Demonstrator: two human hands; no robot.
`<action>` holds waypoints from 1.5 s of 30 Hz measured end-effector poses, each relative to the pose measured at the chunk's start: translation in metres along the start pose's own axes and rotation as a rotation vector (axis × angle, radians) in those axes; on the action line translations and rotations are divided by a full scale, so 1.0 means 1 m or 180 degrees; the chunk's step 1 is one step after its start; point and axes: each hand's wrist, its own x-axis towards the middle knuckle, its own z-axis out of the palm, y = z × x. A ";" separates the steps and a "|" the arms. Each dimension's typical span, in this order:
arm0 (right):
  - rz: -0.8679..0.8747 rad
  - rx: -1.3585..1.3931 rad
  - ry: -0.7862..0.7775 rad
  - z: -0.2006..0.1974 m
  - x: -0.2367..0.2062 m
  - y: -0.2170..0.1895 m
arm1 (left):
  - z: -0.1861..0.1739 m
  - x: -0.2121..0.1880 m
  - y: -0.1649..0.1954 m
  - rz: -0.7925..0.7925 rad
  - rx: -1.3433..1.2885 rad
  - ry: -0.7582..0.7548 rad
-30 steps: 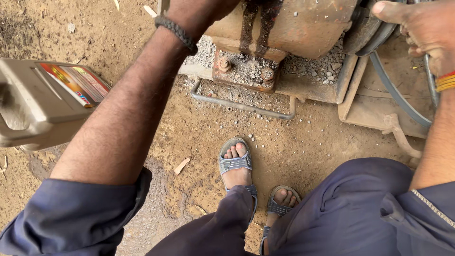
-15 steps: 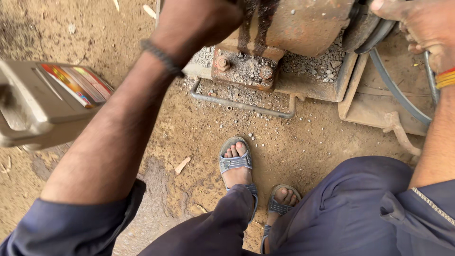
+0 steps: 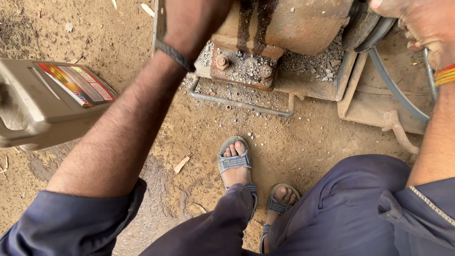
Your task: The person kneels on the ground beside an agricultural machine and uses combination wrenches to loosen and tighten bolts on the motor mount. They reposition bolts by hand, work the wrench on multiple fasteners, and touch the drive belt and machine body while checking the assembly.
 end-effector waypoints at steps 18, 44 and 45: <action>0.0213 0.0034 -0.0117 -0.020 -0.034 -0.053 | -0.129 -0.087 0.139 -0.0245 -0.1104 -0.0614; 0.0683 0.0302 0.1234 -0.005 -0.270 0.122 | -0.083 0.082 0.059 -0.0937 -0.0461 -0.0597; 0.0147 0.0278 0.1339 -0.008 -0.245 0.110 | -0.083 0.090 0.059 -0.0949 -0.0523 -0.0523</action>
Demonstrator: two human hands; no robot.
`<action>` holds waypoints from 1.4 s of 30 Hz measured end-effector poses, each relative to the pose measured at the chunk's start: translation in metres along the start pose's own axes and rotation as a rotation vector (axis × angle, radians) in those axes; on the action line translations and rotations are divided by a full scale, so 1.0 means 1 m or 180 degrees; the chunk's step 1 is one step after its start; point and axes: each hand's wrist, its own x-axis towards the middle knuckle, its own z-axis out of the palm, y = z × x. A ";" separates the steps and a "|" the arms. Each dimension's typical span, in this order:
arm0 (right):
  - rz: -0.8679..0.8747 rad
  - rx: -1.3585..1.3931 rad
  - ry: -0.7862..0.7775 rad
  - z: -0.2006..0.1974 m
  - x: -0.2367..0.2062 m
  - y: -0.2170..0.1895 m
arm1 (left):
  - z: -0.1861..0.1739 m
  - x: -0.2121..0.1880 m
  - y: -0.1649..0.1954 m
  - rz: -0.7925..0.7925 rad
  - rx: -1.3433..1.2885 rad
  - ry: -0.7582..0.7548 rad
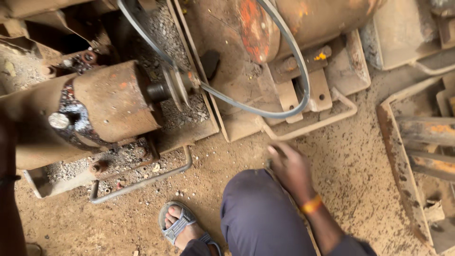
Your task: The person kneels on the ground beside an agricultural machine and uses combination wrenches to loosen and tighten bolts on the motor mount. They reposition bolts by hand, work the wrench on multiple fasteners, and touch the drive belt and machine body while checking the assembly.
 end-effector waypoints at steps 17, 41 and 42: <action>-0.1603 -0.2573 0.0652 0.231 0.372 -0.064 | -0.016 0.057 -0.039 0.0390 0.0276 0.1194; -0.0744 0.1660 0.0121 0.088 0.156 -0.192 | 0.010 0.038 -0.050 0.0863 0.0008 0.1791; -0.1297 0.1134 -0.0003 0.078 0.150 -0.215 | 0.015 0.037 -0.055 0.0973 0.0146 0.1894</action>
